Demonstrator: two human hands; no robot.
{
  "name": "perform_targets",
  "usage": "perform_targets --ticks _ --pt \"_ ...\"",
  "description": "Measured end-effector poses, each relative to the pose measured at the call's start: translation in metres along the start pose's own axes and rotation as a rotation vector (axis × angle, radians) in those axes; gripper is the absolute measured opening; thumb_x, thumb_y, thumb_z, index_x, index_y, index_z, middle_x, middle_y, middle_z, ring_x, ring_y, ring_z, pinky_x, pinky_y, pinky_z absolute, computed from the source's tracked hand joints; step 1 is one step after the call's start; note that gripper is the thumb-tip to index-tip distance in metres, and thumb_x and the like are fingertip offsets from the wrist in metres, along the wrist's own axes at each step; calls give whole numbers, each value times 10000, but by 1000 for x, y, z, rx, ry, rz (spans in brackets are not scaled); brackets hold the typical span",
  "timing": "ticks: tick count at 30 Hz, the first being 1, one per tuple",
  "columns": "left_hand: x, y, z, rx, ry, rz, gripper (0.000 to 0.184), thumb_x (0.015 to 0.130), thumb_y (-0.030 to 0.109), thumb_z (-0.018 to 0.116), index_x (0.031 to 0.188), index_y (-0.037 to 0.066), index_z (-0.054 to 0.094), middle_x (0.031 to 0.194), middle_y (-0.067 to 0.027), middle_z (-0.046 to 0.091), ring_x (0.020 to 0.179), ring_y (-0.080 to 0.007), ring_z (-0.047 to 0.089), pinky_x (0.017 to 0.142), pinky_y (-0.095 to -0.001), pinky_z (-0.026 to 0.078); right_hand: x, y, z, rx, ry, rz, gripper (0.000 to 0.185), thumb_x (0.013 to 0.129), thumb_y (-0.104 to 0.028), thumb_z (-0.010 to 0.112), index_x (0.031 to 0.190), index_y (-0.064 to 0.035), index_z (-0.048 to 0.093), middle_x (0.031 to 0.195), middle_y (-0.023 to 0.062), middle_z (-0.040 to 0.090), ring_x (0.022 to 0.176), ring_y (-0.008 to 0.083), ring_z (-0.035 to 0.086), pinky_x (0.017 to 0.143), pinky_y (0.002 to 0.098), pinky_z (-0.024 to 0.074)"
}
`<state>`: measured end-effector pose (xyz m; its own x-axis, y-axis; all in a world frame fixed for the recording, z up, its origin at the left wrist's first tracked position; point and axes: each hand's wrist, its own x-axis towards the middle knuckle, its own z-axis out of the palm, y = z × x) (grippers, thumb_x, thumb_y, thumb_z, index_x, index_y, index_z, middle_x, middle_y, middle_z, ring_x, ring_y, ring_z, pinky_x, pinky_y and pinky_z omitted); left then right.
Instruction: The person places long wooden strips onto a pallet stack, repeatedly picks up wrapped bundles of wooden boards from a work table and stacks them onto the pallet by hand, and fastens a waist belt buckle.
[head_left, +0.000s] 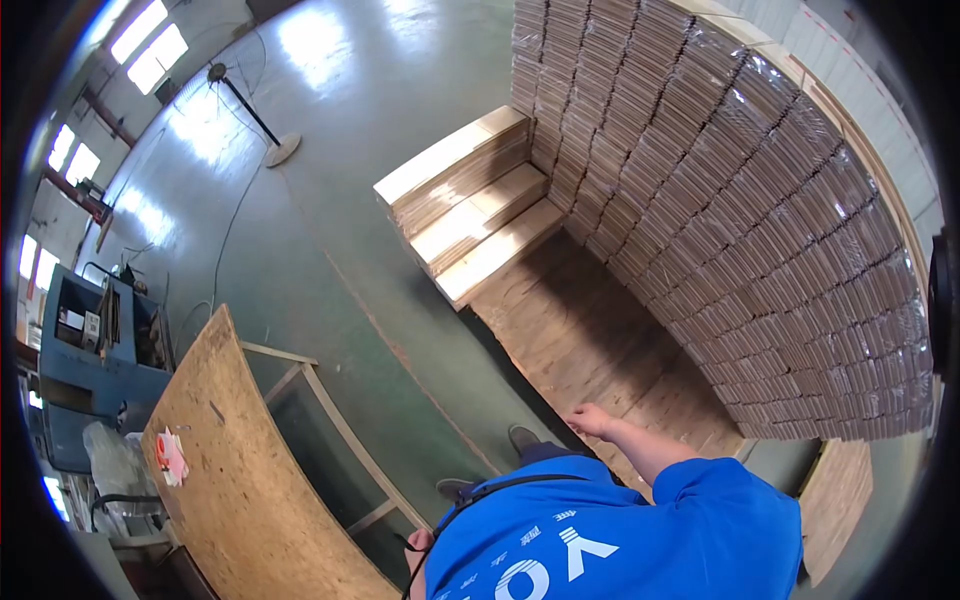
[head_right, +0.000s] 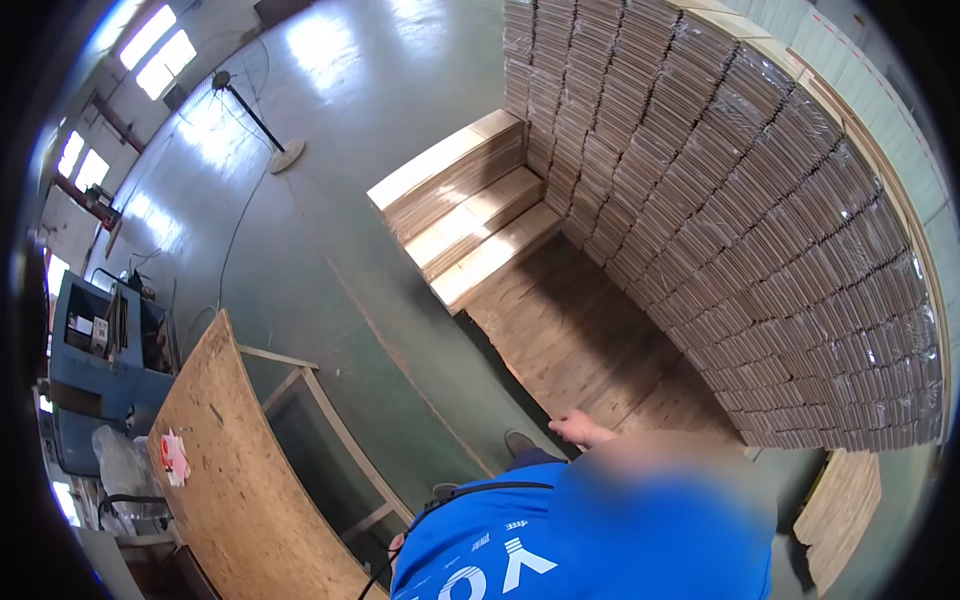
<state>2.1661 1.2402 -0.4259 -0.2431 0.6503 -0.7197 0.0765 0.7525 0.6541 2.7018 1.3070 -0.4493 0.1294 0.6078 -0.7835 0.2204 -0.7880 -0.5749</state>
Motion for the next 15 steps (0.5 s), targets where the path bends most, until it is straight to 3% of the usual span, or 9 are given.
perform_targets --ticks 4,5,8,10,12,13,14,15 --pt "1 33 -3 -296 19 23 274 970 250 557 1100 9 559 854 -115 645 798 -241 665 640 -329 530 2 -2 2 -63 -69 34 344 869 -342 646 960 -12 685 835 68 669 724 144 623 600 294 490" --pt "6 30 -7 -350 4 -10 223 965 232 560 1035 21 587 870 -111 643 788 -229 649 626 -322 512 0 -11 0 -69 -70 8 345 874 -341 641 973 -13 680 846 66 668 737 145 623 612 294 491" --pt "1 22 -7 30 -95 90 199 956 226 574 974 34 620 848 -112 636 760 -224 632 627 -330 495 3 -35 -10 -10 -14 -23 356 884 -344 632 1004 -11 662 885 63 667 769 149 622 641 302 493" --pt "-14 13 10 112 18 60 236 948 244 592 934 15 645 816 -93 649 725 -211 622 649 -342 494 3 -40 -16 40 4 -7 356 890 -343 625 1019 -11 651 913 62 667 787 154 620 653 306 494" --pt "-15 -3 20 177 61 -1 261 945 257 599 923 0 641 809 -87 660 714 -200 622 653 -345 496 6 -43 -22 73 -15 10 349 897 -337 618 1029 -15 640 941 62 666 804 159 618 660 307 495" --pt "-23 -7 31 124 121 22 293 939 278 602 900 -8 652 821 -65 673 720 -178 620 658 -333 495 5 -43 -25 75 -18 -14 320 903 -319 611 987 -12 644 890 71 667 742 161 613 640 311 494" --pt "-15 -8 40 0 -31 75 286 932 277 610 910 -3 663 825 -60 675 730 -168 620 663 -320 494 4 -41 -32 20 -1 -35 300 904 -305 612 958 -11 643 848 77 660 704 161 605 615 308 486" --pt "-19 -15 41 52 13 34 282 923 277 619 923 2 678 831 -54 679 742 -155 621 669 -303 493 2 -42 -34 -45 -16 -72 283 904 -290 613 929 -10 642 806 83 653 665 161 596 590 306 478"
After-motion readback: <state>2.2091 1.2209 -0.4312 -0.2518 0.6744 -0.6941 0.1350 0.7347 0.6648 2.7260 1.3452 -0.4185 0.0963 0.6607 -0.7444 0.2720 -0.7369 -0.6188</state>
